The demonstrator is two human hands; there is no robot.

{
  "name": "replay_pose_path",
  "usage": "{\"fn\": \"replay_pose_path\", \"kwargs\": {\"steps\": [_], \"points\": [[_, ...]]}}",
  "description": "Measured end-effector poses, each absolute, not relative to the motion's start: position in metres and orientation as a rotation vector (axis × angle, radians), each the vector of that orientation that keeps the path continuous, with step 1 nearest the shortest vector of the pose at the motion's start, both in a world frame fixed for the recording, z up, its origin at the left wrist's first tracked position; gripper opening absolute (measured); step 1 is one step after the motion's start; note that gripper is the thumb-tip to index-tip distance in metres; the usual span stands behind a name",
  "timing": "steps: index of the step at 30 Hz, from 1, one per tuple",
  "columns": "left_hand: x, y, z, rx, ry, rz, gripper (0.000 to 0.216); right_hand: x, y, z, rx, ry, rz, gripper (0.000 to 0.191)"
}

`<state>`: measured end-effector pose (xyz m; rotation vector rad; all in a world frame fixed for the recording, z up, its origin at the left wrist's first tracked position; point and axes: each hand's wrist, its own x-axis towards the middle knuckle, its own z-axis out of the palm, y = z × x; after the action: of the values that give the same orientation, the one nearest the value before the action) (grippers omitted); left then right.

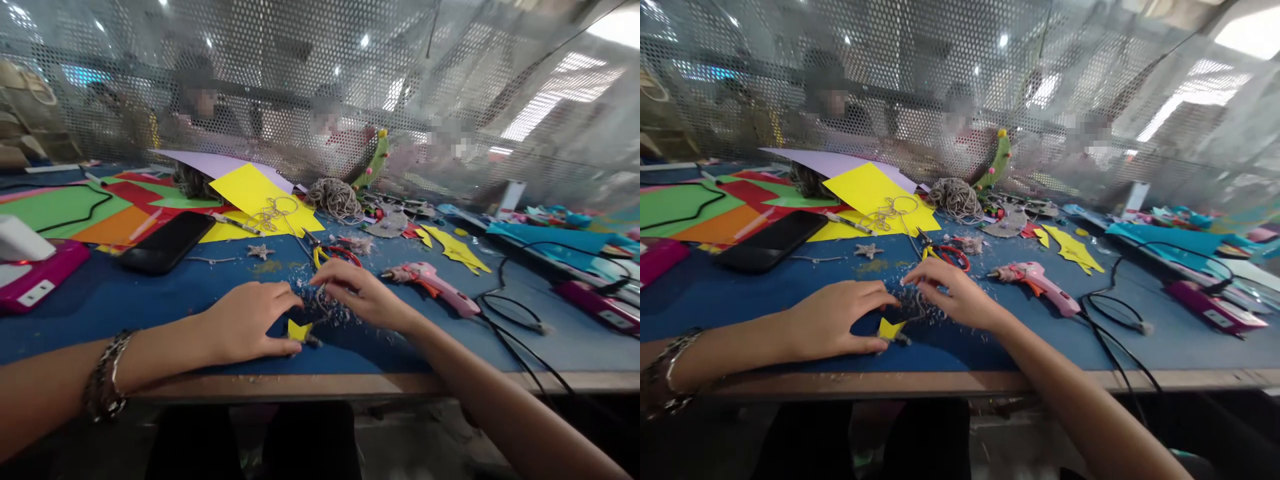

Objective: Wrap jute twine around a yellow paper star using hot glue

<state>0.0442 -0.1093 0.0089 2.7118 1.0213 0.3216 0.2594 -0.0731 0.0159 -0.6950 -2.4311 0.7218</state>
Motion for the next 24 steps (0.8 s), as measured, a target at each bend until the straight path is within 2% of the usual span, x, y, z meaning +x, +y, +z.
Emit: {"fn": "replay_pose_path", "kwargs": {"steps": [8, 13, 17, 24], "points": [[0.049, -0.116, 0.012, 2.385, 1.014, 0.353, 0.021, 0.262, -0.04, 0.049, -0.855, -2.027, 0.626, 0.012], [0.049, -0.11, 0.013, 2.177, 0.99, 0.384, 0.021, 0.254, -0.031, 0.05, -0.911, -2.056, 0.603, 0.007], [0.045, -0.093, 0.019, 2.065, 1.032, 0.471, 0.022, 0.257, -0.026, 0.044, -0.973, -2.169, 0.537, 0.009], [0.027, -0.062, 0.019, 1.928, 1.052, 0.697, 0.026, 0.258, -0.018, 0.027, -1.11, -2.202, 0.397, 0.025]]}}
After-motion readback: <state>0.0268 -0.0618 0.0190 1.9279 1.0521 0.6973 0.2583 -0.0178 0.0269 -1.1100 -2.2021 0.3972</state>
